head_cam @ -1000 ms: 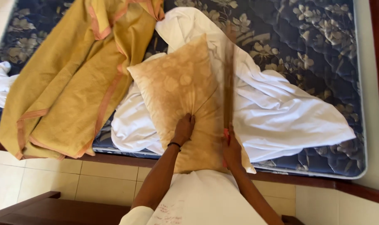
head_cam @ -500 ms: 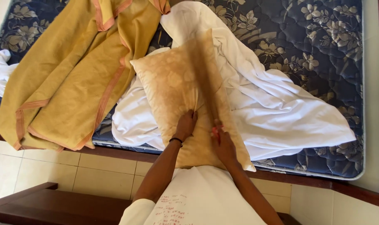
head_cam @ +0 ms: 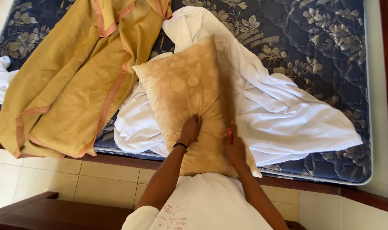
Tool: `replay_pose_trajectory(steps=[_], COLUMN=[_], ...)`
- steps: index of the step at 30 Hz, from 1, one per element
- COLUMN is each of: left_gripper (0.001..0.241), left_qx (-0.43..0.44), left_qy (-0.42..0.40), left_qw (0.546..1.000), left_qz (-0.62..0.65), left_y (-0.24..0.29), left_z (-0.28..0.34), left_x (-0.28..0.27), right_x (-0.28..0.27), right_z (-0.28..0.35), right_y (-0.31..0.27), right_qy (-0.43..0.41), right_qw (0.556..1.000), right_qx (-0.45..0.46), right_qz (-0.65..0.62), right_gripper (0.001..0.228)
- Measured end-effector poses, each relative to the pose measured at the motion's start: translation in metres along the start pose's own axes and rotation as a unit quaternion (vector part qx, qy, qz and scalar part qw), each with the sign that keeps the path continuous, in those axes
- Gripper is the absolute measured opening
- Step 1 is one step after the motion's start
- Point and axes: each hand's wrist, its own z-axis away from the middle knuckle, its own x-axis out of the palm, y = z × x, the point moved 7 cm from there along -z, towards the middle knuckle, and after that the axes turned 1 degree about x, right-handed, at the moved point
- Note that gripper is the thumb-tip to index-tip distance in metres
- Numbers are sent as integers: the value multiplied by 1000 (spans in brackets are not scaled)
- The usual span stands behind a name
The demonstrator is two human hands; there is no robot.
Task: The person uses a broom to repeatedly hit a white pillow on a bed to remove dust. They then place the pillow on a chair, walk back to the bed, and repeat the process with a second, beige pillow. Finally, the beige pillow is placed on the chair.
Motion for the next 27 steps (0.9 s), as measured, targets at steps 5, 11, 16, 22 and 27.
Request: replay_pose_trajectory(steps=[5,11,16,22,27], left_gripper=[47,45,44,45,41], left_qx=[9,-1,-8,10,7], left_qy=[-3,6,11,-10,36], left_qw=[1000,1000,1000,1000,999], left_qz=[4,-5,15,-13,2], left_y=[4,-2,57,-2,-5], left_z=[3,-1,47,-4,9], left_x=[-9,-2,-59,6,5], right_x=[7,11,-27,63,10], right_z=[-4,-24,-21,-39,-80], right_y=[5,-5,-29,3,47], right_qy=[55,-32,64,-61,1], right_qw=[996,998,997,986,997], right_qx=[-52,-15,-6,-105,47], right_qz=[-42,60,-45,115,-64], right_gripper=[46,58,55,58,73])
